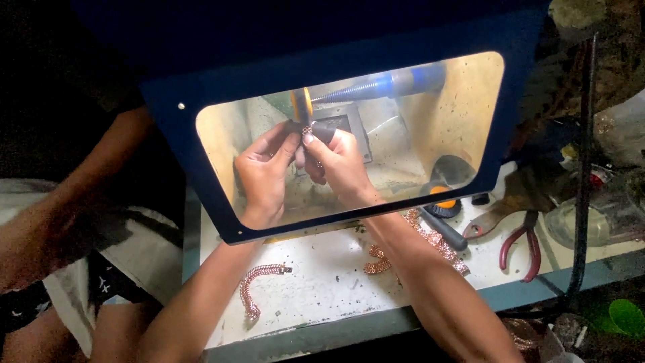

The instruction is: Polishing a metal jewelry chain by holding it against a rotating polishing wheel inside a protective enclosure.

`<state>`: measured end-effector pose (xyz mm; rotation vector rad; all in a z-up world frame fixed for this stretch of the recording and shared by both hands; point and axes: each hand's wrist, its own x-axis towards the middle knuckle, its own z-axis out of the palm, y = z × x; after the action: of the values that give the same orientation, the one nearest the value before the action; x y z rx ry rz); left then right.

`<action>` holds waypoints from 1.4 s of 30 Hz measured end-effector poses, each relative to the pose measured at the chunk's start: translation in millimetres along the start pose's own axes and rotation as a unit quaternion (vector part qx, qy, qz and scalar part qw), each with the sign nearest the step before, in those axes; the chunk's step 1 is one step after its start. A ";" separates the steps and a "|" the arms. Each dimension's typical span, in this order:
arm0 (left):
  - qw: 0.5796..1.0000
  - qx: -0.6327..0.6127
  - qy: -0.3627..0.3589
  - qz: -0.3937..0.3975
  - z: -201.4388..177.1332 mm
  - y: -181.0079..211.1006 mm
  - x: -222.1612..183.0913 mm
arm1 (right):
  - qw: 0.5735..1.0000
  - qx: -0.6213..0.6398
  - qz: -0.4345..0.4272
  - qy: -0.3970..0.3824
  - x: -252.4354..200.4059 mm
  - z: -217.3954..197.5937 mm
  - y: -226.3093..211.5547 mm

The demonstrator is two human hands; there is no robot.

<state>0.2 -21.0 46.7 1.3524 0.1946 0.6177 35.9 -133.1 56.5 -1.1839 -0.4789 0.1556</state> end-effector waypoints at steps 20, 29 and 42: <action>1.000 0.012 0.004 0.022 2.8 9.4 -4.1 | 1.000 0.001 0.005 -0.017 3.2 -5.4 10.7; 1.000 0.014 0.009 0.026 3.3 8.3 -5.7 | 1.000 0.006 0.000 0.000 2.2 -6.0 17.2; 0.999 0.027 0.028 -0.016 -3.2 -13.2 2.7 | 0.996 0.080 0.025 -0.007 3.3 -12.7 26.7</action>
<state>4.9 -17.9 34.0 1.3827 0.2800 0.6275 47.8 -132.5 29.3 -1.0386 -0.4412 0.2406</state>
